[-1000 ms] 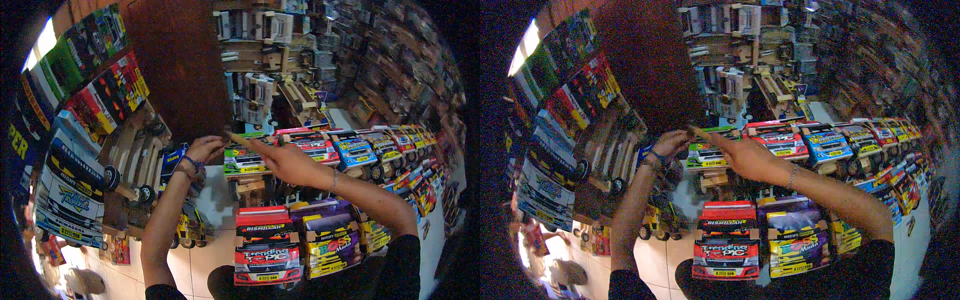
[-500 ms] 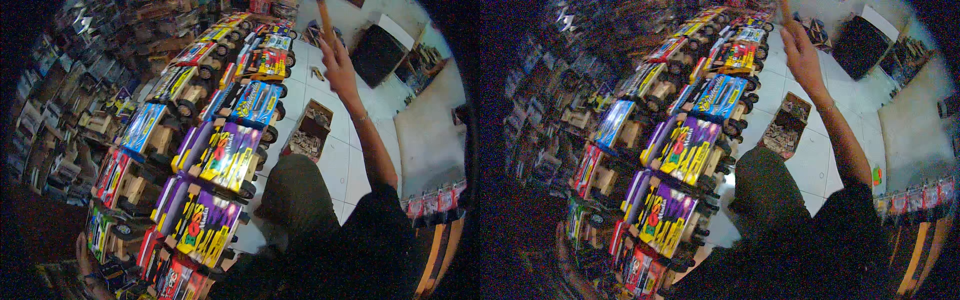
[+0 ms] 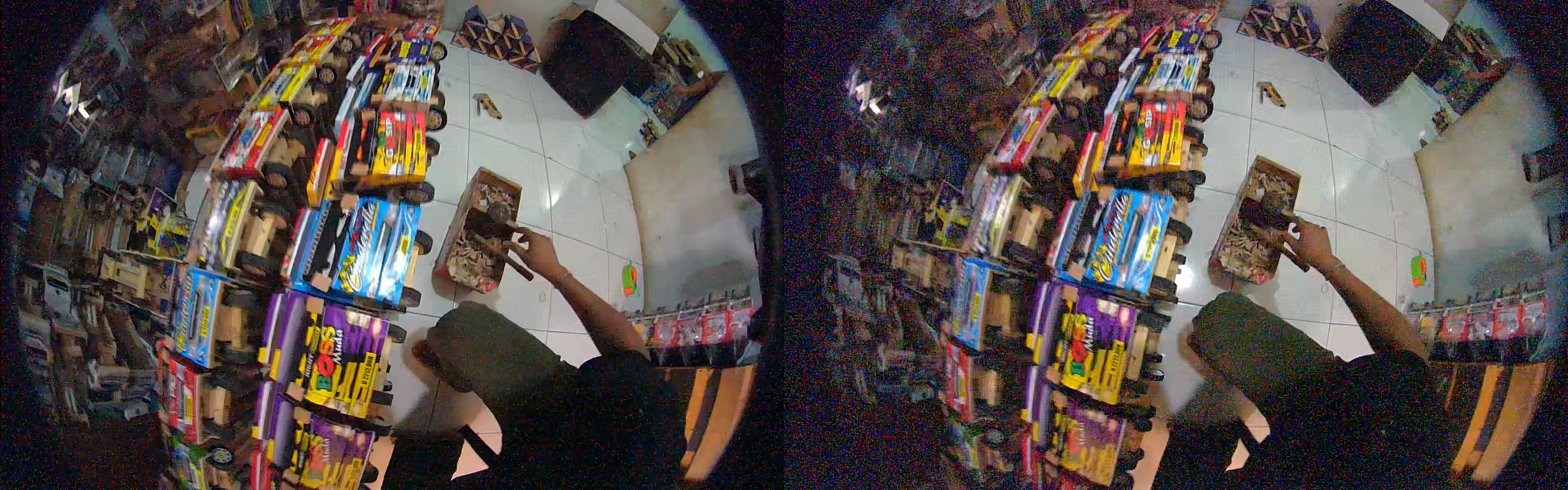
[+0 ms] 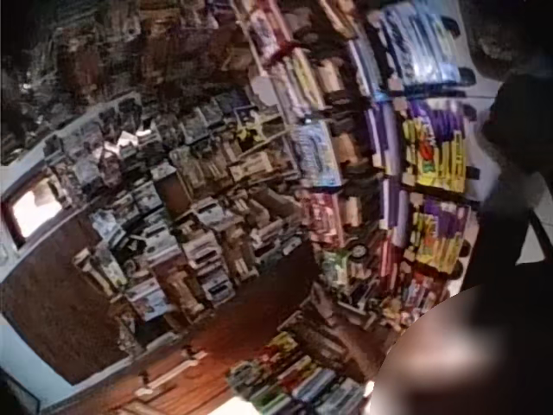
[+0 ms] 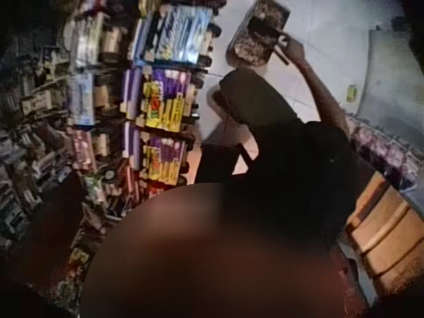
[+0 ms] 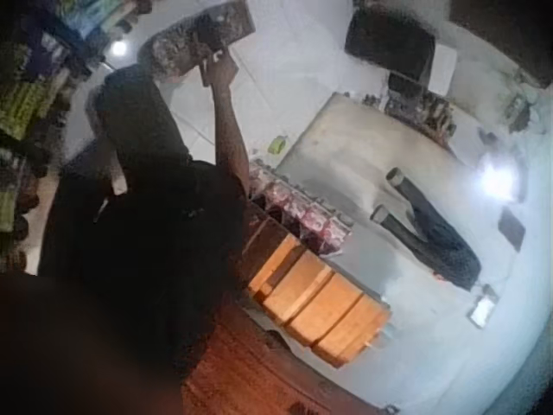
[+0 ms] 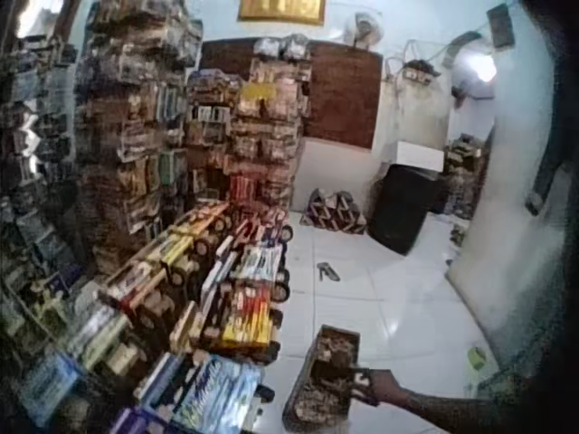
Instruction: The person assembles wooden toy trucks by inserting small wooden pegs into the chassis and using a hammer to tap them into place. They handle multiple trucks one at a time, retrieving pegs from a box and placing the finished units on a display rack.
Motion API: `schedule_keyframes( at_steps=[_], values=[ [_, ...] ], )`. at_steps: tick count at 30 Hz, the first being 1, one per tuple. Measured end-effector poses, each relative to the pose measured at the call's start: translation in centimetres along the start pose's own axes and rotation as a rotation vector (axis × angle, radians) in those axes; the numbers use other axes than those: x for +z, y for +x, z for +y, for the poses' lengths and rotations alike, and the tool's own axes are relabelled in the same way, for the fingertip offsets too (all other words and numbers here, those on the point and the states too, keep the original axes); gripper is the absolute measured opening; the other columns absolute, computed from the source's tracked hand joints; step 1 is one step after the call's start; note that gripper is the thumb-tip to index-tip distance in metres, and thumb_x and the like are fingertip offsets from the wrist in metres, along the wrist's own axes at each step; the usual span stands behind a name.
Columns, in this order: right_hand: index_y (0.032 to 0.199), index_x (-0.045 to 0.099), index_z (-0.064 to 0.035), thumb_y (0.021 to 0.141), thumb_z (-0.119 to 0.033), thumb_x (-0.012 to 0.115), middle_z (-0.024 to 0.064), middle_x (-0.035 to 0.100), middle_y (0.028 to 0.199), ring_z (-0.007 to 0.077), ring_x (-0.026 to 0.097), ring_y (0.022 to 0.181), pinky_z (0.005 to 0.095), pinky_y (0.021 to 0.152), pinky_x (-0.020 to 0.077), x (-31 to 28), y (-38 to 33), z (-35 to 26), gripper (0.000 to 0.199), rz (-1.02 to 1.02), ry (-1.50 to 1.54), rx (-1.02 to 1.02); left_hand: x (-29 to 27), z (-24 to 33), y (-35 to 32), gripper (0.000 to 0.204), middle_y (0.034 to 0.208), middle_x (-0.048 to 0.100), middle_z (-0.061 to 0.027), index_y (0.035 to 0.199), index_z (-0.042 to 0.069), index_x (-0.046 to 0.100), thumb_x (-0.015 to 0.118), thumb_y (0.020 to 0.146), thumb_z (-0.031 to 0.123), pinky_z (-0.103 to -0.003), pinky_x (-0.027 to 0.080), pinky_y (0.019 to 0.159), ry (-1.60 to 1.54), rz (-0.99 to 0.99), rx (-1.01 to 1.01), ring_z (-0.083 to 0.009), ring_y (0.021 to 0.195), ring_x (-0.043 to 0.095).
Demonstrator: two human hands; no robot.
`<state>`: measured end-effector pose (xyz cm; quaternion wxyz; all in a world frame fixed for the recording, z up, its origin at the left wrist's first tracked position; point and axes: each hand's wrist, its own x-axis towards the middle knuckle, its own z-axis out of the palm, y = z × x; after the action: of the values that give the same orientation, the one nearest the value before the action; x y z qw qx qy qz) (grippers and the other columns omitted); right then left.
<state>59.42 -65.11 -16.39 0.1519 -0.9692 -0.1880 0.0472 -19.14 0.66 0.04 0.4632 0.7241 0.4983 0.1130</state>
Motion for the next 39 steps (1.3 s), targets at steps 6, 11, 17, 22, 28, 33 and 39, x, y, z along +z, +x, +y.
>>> schedule_keyframes(
  at_steps=[6,11,17,22,28,33,39],
  values=[
    [0.108,0.071,-0.0107,0.091,-0.051,0.064,0.0182,0.071,0.080,0.0360,0.070,0.081,0.0473,0.073,0.0563,-18.4,-3.6,-1.5,0.045,-0.391,-0.235,0.146,9.7,13.4,-5.7,0.064,0.155,0.039,-0.0153,0.153,0.013,0.039,0.060,0.099,0.042,-0.049,0.052,0.094,0.742,0.603,-0.095,-0.0345,0.119,0.056],
    [0.102,0.075,-0.0151,0.090,-0.054,0.062,0.0112,0.075,0.084,0.0321,0.072,0.088,0.0458,0.085,0.0550,-31.9,-0.9,-1.0,0.043,-0.696,-0.251,0.220,26.7,32.4,-4.7,0.072,0.163,0.022,-0.0115,0.158,0.024,0.028,0.057,0.098,0.050,-0.048,0.052,0.096,0.282,0.069,0.173,-0.0352,0.120,0.055],
    [0.096,0.076,-0.0087,0.090,-0.052,0.063,0.0151,0.074,0.091,0.0349,0.071,0.088,0.0466,0.082,0.0558,-33.0,9.3,8.5,0.046,-0.612,-0.149,0.364,49.1,46.2,-2.6,0.067,0.161,0.026,-0.0113,0.156,0.021,0.030,0.054,0.099,0.045,-0.048,0.050,0.098,0.042,-0.490,-0.024,-0.0339,0.122,0.054],
    [0.092,0.075,-0.0079,0.089,-0.048,0.065,0.0178,0.073,0.091,0.0384,0.069,0.087,0.0490,0.081,0.0552,-19.9,25.6,22.6,0.041,-0.496,-0.055,0.132,66.9,50.3,3.0,0.063,0.159,0.030,-0.0112,0.154,0.019,0.032,0.052,0.099,0.041,-0.047,0.048,0.100,0.103,-0.551,-0.175,-0.0329,0.124,0.053],
    [0.112,0.067,-0.0061,0.092,-0.054,0.058,0.0205,0.071,0.099,0.0391,0.067,0.097,0.0478,0.085,0.0546,3.6,57.7,29.9,0.052,-0.493,-0.045,-0.309,84.1,48.9,6.8,0.058,0.156,0.034,-0.0111,0.153,0.016,0.035,0.050,0.100,0.037,-0.046,0.046,0.102,0.178,-0.429,-0.469,-0.0317,0.126,0.051],
    [0.127,0.050,0.0057,0.087,-0.065,0.057,0.0289,0.063,0.103,0.0422,0.066,0.091,0.0489,0.076,0.0554,12.2,72.9,27.2,0.082,-0.180,-0.243,0.017,91.8,48.3,6.3,0.055,0.154,0.037,-0.0109,0.151,0.014,0.037,0.048,0.101,0.033,-0.045,0.044,0.104,0.155,-0.367,-0.611,-0.0307,0.128,0.050],
    [0.136,0.045,0.0086,0.071,-0.069,0.074,0.0275,0.058,0.129,0.0385,0.064,0.112,0.0409,0.090,0.0548,13.7,72.6,29.1,0.106,-0.323,-0.159,0.280,97.5,51.4,5.0,0.051,0.151,0.042,-0.0108,0.149,0.012,0.039,0.046,0.102,0.028,-0.044,0.042,0.107,0.116,-0.343,-0.689,-0.0295,0.130,0.049]
  ],
)
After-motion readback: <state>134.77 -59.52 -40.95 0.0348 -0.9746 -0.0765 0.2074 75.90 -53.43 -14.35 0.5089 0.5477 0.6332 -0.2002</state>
